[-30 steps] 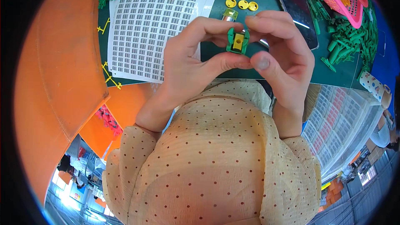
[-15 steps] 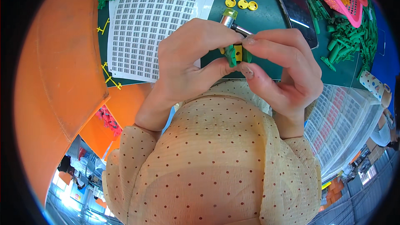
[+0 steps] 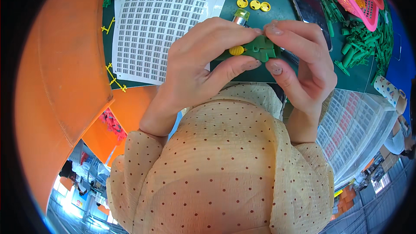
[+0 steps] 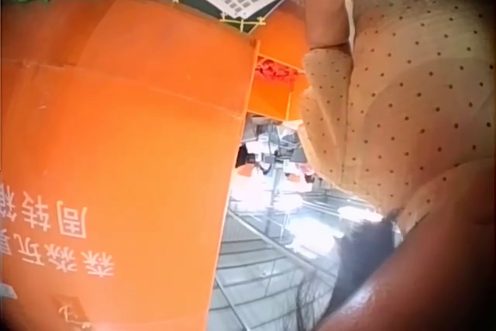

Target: Assemble small plastic components by inserting yellow pegs into green housings and securing them with a small hammer.

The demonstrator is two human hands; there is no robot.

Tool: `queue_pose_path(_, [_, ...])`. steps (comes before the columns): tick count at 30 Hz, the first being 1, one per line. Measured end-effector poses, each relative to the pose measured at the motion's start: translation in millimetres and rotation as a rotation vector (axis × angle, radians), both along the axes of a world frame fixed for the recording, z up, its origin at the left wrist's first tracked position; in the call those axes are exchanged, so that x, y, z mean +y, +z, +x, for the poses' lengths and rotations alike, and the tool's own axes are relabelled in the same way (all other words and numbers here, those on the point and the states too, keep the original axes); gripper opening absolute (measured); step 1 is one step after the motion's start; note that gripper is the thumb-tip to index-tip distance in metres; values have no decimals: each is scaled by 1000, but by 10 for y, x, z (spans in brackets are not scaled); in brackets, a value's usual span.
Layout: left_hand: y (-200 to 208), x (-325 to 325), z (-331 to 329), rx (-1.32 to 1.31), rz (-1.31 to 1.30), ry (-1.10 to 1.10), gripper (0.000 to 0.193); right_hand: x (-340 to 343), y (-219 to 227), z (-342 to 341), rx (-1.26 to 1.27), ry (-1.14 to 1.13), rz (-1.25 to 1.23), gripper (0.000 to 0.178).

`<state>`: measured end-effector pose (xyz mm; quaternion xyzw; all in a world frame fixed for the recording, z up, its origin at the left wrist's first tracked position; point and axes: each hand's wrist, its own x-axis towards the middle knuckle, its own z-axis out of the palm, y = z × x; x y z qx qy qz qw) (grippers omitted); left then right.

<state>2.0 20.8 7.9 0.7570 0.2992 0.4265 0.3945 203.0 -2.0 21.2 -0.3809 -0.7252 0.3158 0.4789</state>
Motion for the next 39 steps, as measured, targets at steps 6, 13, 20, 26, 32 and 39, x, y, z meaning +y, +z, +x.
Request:
queue_pose_path(6, [-33,24,0,45,73,19,36,-14,17,-17,11,-56,-58,30])
queue_pose_path(13, [-35,-5,-3,83,134,-27,35,-27,-3,22,38,-34,-39,23])
queue_pose_path(20, [-42,-26,20,42,56,33,37,-43,-70,26,143,-54,-95,27])
queue_pose_path(26, [-38,-52,-8,116,0,32,39,-60,-82,51,68,-14,-151,31])
queue_pose_path(32, [-43,2,33,153,80,15,31,-81,-66,-2,75,-79,-189,34])
queue_pose_path(39, [-9,-8,22,90,95,-8,29,-97,-95,-24,79,-41,-95,34])
